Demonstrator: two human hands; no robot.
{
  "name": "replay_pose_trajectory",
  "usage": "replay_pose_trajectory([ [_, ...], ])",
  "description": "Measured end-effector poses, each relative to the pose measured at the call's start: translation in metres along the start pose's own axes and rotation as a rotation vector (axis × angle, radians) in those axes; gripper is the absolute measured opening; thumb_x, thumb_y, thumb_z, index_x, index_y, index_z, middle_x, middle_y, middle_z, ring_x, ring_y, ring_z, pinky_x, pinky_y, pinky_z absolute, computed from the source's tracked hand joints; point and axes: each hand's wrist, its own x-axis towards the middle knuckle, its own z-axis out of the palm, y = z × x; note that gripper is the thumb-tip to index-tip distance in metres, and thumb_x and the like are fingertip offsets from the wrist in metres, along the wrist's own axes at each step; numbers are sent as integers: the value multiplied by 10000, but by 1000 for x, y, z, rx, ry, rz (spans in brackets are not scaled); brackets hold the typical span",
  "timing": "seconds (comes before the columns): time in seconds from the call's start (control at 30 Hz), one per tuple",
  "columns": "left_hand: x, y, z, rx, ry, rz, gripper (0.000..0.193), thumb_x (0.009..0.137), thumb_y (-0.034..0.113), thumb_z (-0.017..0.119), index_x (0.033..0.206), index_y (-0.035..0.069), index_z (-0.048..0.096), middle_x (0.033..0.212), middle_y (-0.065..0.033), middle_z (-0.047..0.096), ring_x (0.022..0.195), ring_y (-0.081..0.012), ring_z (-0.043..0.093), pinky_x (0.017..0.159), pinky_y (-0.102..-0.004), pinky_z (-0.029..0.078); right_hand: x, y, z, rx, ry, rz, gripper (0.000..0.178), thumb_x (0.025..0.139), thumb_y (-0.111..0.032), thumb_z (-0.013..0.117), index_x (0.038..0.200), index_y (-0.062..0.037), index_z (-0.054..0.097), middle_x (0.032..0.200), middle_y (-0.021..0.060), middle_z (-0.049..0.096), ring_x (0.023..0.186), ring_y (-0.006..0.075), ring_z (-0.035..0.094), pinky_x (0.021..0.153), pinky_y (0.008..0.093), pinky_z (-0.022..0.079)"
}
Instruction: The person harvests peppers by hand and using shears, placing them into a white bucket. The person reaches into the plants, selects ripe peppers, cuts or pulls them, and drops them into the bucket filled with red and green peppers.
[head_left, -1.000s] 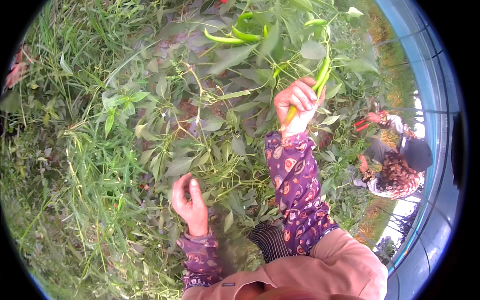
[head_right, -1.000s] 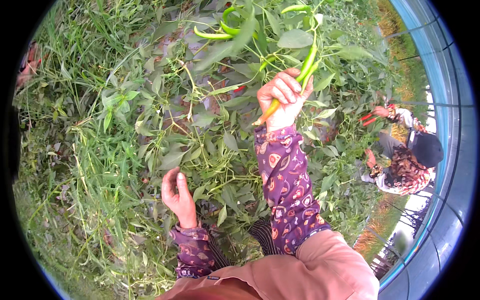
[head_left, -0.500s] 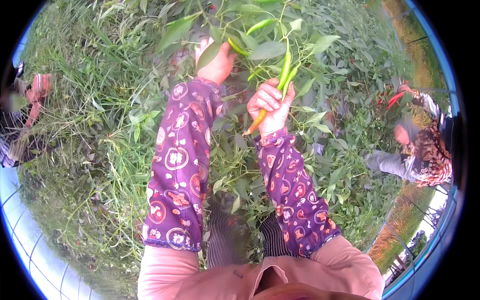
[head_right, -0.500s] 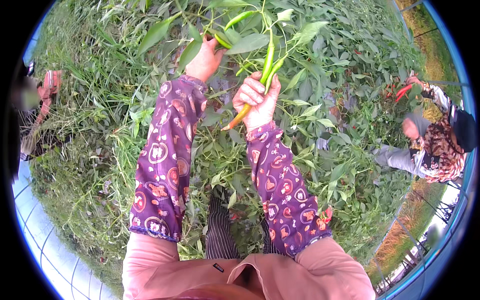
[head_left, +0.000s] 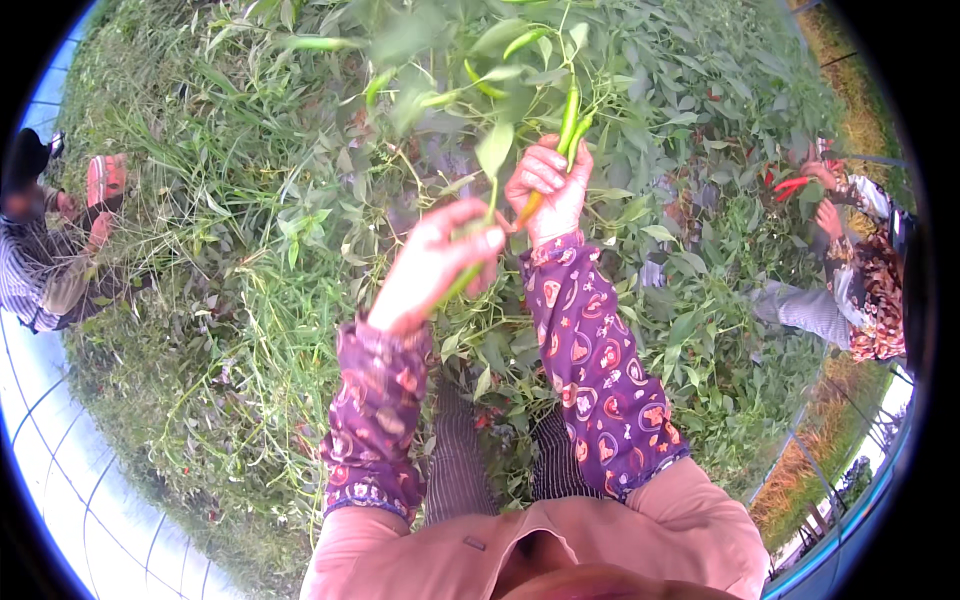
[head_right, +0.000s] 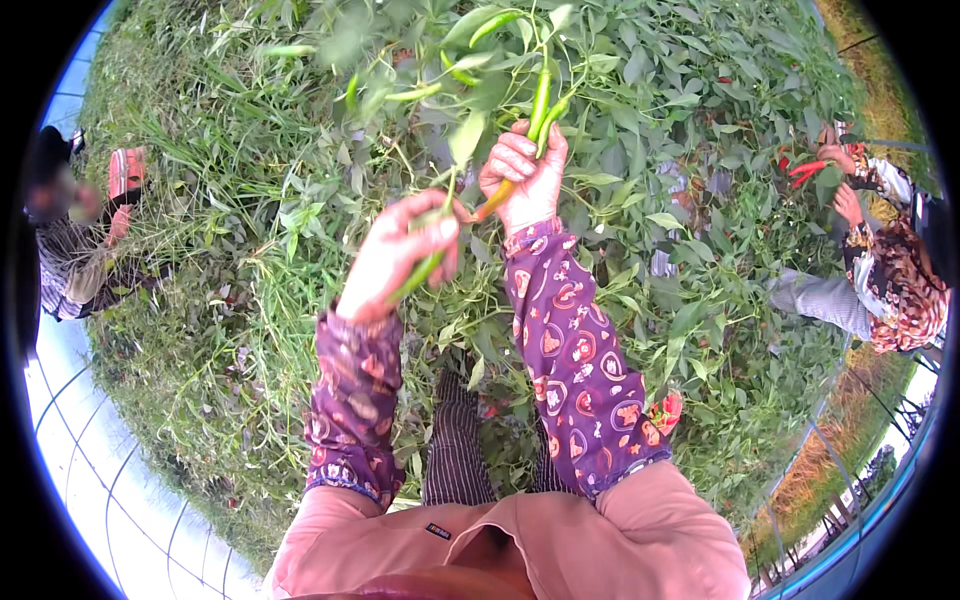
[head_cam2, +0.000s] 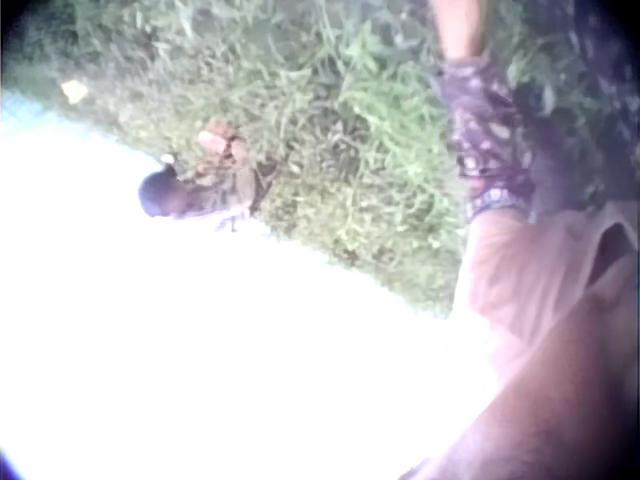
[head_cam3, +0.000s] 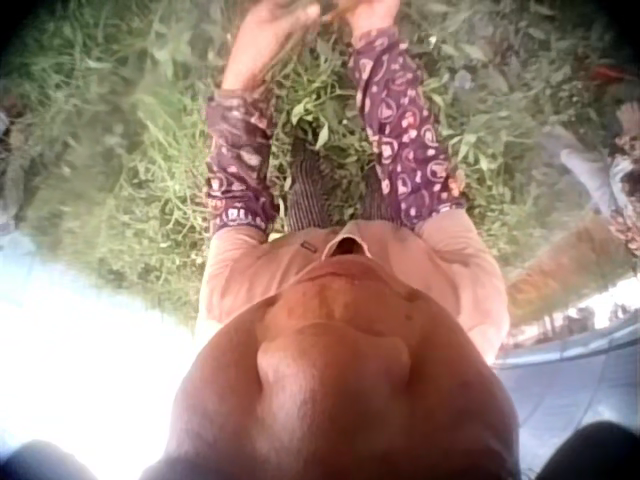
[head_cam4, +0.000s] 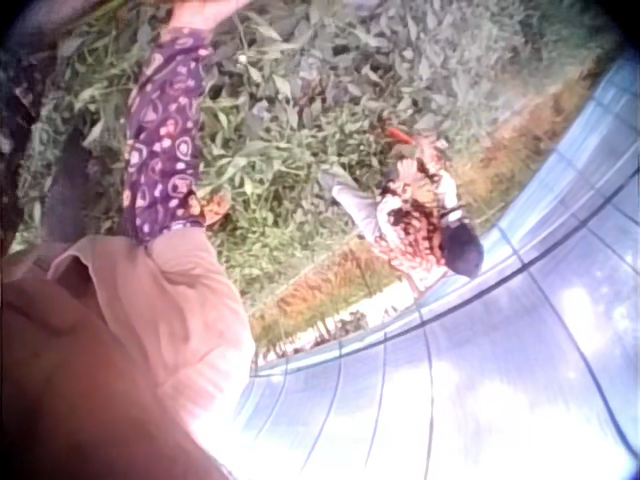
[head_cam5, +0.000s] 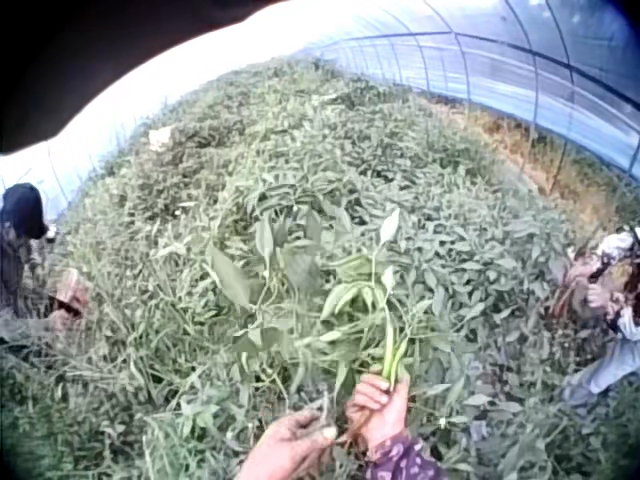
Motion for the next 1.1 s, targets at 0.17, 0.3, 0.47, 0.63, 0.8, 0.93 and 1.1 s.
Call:
replay_pose_trajectory([
  [0.17, -29, -32, 9, -102, 230, 254, 194, 882, 129, 699, 1038, 45, 620, 782, 0, 612, 579, -82, 554, 513, -227, 452, -2, 1, -6, -34, -32, 61, 352, 920, -345, 655, 985, 1, 637, 665, -25, 528, 493, 71, 457, 458, 214, 386],
  [0.3, 61, -27, -63, 180, 698, 167, 262, 855, 151, 702, 1080, 17, 694, 732, -8, 625, 612, -49, 543, 533, -212, 421, -5, 2, -13, -77, -39, 96, 356, 900, -351, 680, 971, -6, 635, 650, -35, 518, 469, 56, 440, 447, 210, 379],
  [0.47, 183, -15, -111, 1231, 799, 557, 278, 809, 231, 673, 1067, 131, 702, 1090, -163, 595, 979, -375, 629, 821, -470, 518, -10, 1, -22, -131, -32, 124, 364, 887, -362, 697, 955, -11, 632, 622, -43, 497, 451, 52, 425, 427, 202, 363],
  [0.63, 206, 3, -102, 1618, 534, 562, 233, 843, 277, 661, 1023, 140, 720, 1028, -173, 672, 911, -312, 673, 765, -427, 548, -10, 0, -25, -146, -25, 136, 373, 887, -366, 700, 963, -7, 633, 653, -20, 509, 457, 62, 422, 432, 207, 357],
  [0.8, 150, -9, -69, 1538, 568, 563, 213, 837, 269, 670, 1009, 161, 733, 874, -89, 730, 705, -290, 693, 631, -412, 546, -8, 3, -20, -129, 0, 119, 368, 888, -353, 703, 975, -3, 634, 651, -28, 510, 461, 60, 427, 436, 204, 360],
  [0.93, 72, 2, -38, -128, 242, 41, 170, 904, 125, 632, 1009, 11, 563, 726, -66, 600, 576, -173, 576, 540, -295, 482, -5, 6, -17, -111, 40, 99, 350, 884, -337, 709, 970, -8, 629, 651, -31, 503, 461, 54, 425, 432, 199, 361],
  [1.1, -6, 52, 7, -513, 166, 501, 247, 849, 48, 691, 1066, 23, 576, 739, -68, 596, 522, -148, 539, 450, -260, 423, -6, 6, -19, -193, 61, 173, 359, 883, -355, 708, 966, -18, 616, 672, -24, 501, 476, 54, 423, 450, 206, 354],
])
